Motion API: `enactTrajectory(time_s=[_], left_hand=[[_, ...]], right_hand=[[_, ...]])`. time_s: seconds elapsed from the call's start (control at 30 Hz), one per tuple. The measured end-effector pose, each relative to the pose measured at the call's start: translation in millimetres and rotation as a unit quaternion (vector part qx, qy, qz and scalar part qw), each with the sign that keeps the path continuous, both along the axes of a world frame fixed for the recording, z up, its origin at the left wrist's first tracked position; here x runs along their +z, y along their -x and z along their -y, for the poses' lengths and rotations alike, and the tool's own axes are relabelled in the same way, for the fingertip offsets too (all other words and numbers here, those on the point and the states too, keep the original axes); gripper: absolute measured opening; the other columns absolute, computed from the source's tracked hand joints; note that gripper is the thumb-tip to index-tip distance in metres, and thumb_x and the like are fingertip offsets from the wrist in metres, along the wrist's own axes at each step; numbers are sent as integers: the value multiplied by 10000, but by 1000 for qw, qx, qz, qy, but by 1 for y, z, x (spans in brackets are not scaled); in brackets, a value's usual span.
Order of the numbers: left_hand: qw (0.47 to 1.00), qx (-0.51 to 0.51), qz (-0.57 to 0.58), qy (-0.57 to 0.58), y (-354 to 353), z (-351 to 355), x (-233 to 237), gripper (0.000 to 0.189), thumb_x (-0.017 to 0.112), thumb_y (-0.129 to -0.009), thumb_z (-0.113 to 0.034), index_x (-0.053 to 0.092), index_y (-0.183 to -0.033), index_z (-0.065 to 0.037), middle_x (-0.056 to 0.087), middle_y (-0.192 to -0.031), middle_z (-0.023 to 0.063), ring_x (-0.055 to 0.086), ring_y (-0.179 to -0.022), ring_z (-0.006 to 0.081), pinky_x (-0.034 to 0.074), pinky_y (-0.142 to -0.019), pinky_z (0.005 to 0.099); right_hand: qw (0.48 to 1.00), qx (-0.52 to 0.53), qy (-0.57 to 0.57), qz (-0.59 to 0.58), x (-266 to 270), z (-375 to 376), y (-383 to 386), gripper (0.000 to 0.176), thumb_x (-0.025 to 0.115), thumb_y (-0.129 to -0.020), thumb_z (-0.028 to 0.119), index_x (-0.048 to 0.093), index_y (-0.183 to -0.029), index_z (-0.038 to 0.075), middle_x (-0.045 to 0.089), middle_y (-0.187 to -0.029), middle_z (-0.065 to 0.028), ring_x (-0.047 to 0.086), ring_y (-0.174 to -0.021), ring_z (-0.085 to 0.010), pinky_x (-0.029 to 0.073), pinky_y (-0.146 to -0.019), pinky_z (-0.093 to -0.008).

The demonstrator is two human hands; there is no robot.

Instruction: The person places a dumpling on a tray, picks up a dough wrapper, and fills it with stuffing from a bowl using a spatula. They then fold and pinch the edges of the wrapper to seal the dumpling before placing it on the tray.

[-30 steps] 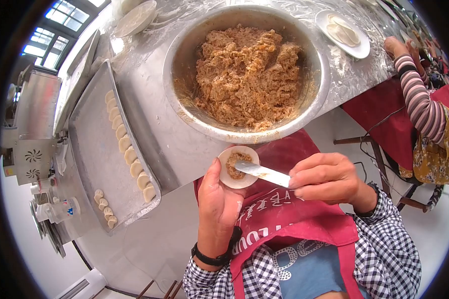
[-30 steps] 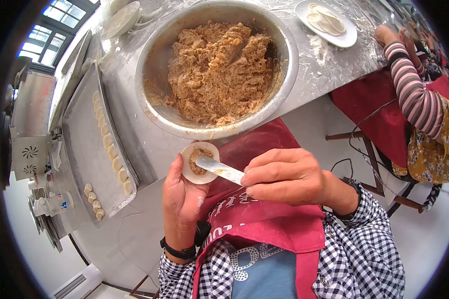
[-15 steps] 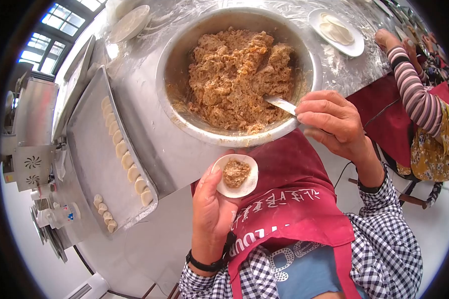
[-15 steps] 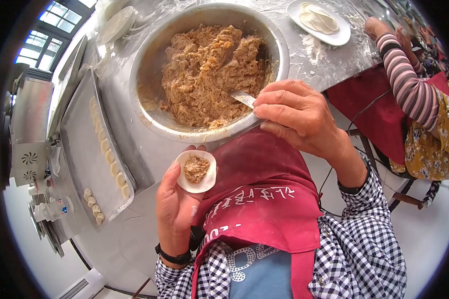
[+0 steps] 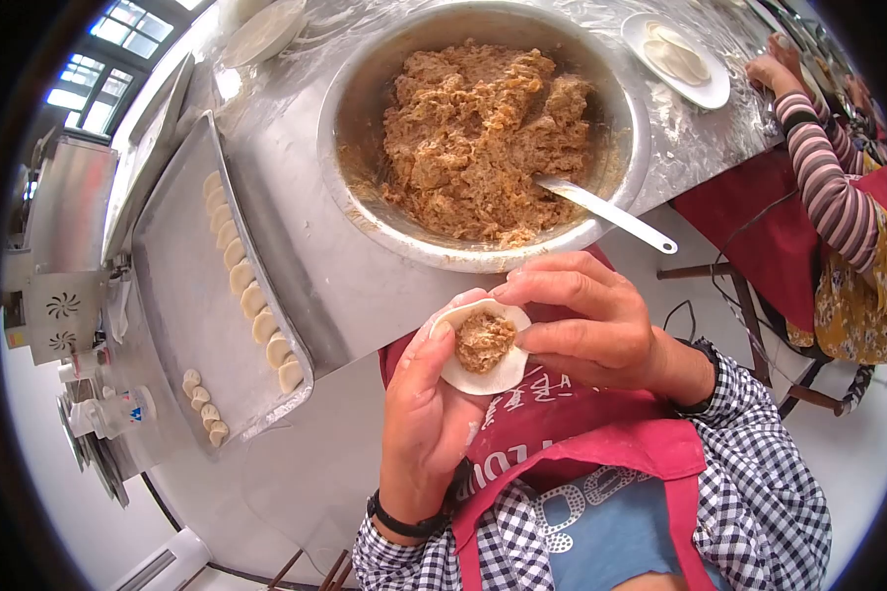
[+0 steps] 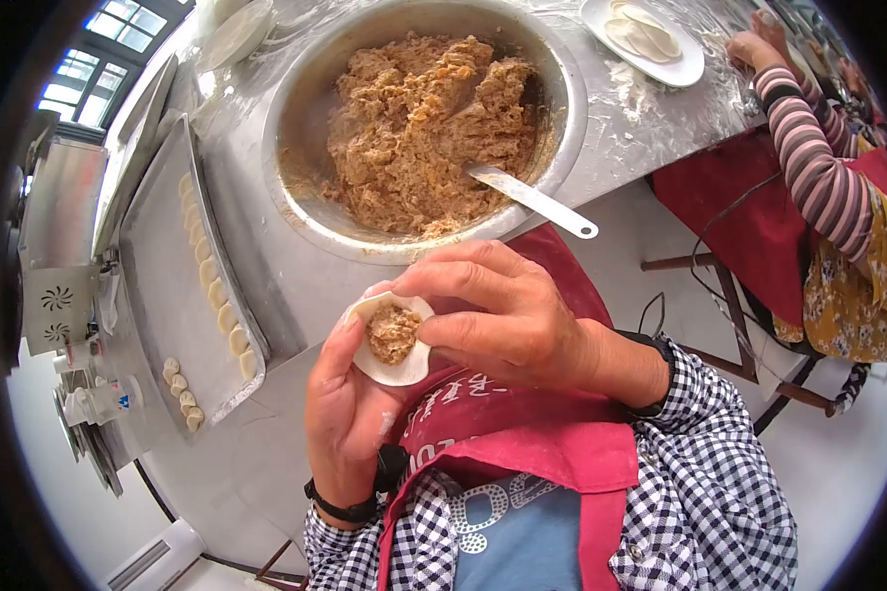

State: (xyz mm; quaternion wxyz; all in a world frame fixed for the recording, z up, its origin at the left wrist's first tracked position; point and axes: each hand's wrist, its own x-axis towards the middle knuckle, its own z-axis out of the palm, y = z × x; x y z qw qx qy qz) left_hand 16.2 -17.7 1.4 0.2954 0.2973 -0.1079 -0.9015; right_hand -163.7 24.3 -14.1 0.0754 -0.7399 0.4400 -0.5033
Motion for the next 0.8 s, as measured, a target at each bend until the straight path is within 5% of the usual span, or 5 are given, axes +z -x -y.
enactTrajectory(time_s=[0.13,0.33,0.5,0.8], left_hand=[[1000,-7,17,9,4,1,0,406,416,-935,-163,375,-1275,55,492,-1226,160,493,-1139,242,415,-954,375],[989,-92,49,105,4,-1,3,496,570,-849,-123,388,-1284,32,509,-1206,134,510,-1109,210,416,-936,319],[873,-181,259,372,7,-6,14,635,650,-705,8,400,-1289,7,572,-1109,118,581,-998,182,458,-844,269],[795,-153,293,508,6,-6,9,501,594,-729,75,478,-1212,6,596,-1073,120,601,-965,177,478,-779,264]], right_hand=[[1000,18,-8,19,1,4,1,151,687,-643,85,601,-759,42,604,-1025,-110,586,-923,-275,493,-761,-369],[1000,21,0,13,6,7,-3,130,677,-634,99,579,-701,47,600,-1016,-115,588,-917,-273,500,-735,-368],[999,42,13,16,6,14,-9,167,656,-565,121,515,-622,51,598,-1010,-121,589,-912,-276,504,-711,-365],[995,53,43,68,5,21,-21,156,662,-557,75,536,-639,34,601,-1001,-129,597,-894,-275,505,-705,-350]])
